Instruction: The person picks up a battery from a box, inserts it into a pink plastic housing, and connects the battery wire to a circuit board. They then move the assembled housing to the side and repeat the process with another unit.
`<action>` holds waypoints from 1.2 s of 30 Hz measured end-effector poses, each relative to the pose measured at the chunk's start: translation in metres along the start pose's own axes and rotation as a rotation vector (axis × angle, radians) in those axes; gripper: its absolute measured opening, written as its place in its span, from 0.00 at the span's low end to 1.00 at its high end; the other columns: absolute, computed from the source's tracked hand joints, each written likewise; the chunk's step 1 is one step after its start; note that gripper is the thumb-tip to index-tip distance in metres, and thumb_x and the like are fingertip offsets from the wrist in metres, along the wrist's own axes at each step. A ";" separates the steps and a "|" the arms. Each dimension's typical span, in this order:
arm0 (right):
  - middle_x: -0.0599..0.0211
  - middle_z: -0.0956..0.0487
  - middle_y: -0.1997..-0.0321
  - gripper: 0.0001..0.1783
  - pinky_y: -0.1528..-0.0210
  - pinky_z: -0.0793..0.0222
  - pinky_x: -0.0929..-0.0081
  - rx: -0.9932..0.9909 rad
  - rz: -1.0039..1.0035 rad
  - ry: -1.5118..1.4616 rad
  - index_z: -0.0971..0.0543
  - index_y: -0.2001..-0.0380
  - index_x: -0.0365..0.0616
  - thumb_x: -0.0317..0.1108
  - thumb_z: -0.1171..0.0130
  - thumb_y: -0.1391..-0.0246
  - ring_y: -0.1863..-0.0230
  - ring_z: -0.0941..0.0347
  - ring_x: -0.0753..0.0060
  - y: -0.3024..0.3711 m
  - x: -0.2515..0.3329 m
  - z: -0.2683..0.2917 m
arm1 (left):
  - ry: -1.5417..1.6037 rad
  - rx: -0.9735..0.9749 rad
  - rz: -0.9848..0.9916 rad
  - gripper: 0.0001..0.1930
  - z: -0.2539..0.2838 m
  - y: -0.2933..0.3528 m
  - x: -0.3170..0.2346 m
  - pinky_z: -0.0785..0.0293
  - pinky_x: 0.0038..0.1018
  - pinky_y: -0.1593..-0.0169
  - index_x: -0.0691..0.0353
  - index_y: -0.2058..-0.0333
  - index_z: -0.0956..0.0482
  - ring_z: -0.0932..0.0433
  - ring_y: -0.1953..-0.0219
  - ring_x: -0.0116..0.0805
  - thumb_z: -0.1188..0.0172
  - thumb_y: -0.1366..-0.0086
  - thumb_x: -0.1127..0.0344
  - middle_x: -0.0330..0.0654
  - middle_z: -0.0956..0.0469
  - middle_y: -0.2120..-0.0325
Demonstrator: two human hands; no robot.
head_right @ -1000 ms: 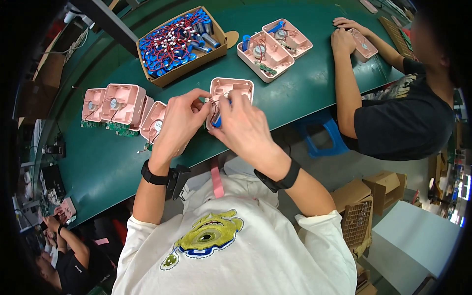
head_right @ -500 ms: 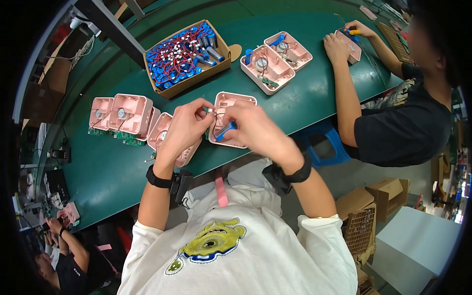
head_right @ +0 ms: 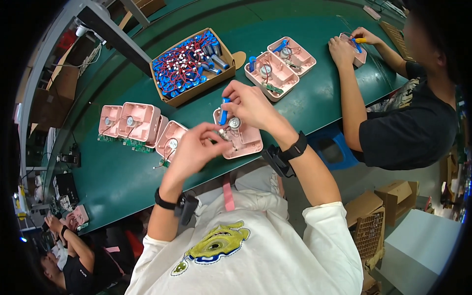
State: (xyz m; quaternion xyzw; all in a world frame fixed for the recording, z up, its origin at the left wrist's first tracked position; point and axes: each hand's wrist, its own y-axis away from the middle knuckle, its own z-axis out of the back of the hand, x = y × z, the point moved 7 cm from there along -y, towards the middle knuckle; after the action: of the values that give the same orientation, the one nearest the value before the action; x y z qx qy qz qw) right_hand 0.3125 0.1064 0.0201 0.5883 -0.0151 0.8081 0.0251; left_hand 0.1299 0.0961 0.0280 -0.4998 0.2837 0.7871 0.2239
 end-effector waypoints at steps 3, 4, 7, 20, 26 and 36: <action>0.63 0.15 0.63 0.15 0.60 0.20 0.76 -0.035 -0.009 0.006 0.20 0.52 0.34 0.28 0.32 0.41 0.65 0.16 0.76 0.001 0.002 -0.004 | -0.165 -0.087 -0.094 0.27 -0.018 0.020 -0.007 0.28 0.23 0.69 0.68 0.47 0.22 0.25 0.75 0.23 0.24 0.45 0.70 0.39 0.15 0.64; 0.64 0.15 0.63 0.14 0.60 0.20 0.76 -0.050 -0.015 0.011 0.19 0.53 0.34 0.28 0.32 0.41 0.65 0.16 0.76 0.000 0.002 -0.004 | -0.252 -0.176 -0.172 0.28 -0.023 0.027 -0.013 0.26 0.25 0.67 0.68 0.47 0.22 0.25 0.74 0.26 0.23 0.47 0.71 0.40 0.15 0.62; 0.63 0.15 0.66 0.11 0.60 0.21 0.76 -0.025 0.037 0.042 0.17 0.57 0.34 0.28 0.32 0.41 0.66 0.16 0.76 0.000 0.009 -0.007 | -0.290 -0.270 -0.248 0.29 -0.040 0.034 -0.009 0.24 0.31 0.65 0.67 0.47 0.22 0.24 0.72 0.35 0.23 0.50 0.73 0.43 0.16 0.62; 0.54 0.17 0.50 0.16 0.48 0.24 0.59 -0.002 0.321 0.830 0.14 0.58 0.37 0.36 0.26 0.48 0.47 0.22 0.53 0.019 0.029 -0.032 | -0.366 -0.369 -0.408 0.17 -0.050 0.045 -0.013 0.22 0.38 0.60 0.68 0.51 0.17 0.20 0.63 0.48 0.31 0.41 0.78 0.50 0.22 0.61; 0.45 0.31 0.32 0.34 0.35 0.35 0.43 -0.249 0.196 0.946 0.23 0.44 0.36 0.42 0.24 0.51 0.31 0.37 0.34 0.070 0.043 -0.026 | -0.147 -0.278 -0.382 0.15 -0.047 0.054 -0.001 0.19 0.40 0.55 0.69 0.52 0.17 0.18 0.57 0.53 0.34 0.38 0.78 0.53 0.21 0.55; 0.57 0.37 0.23 0.37 0.30 0.50 0.20 -0.283 0.196 1.181 0.25 0.36 0.49 0.43 0.26 0.48 0.22 0.47 0.33 0.043 0.006 -0.023 | -0.257 -0.452 -0.522 0.10 0.024 0.109 0.006 0.20 0.35 0.56 0.69 0.60 0.15 0.16 0.62 0.47 0.33 0.41 0.84 0.50 0.16 0.66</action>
State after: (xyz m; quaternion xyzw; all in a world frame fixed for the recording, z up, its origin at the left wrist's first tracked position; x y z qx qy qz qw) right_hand 0.2860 0.0646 0.0192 0.0281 -0.1601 0.9862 0.0327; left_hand 0.0426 0.0322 0.0547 -0.4892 -0.0647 0.8026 0.3350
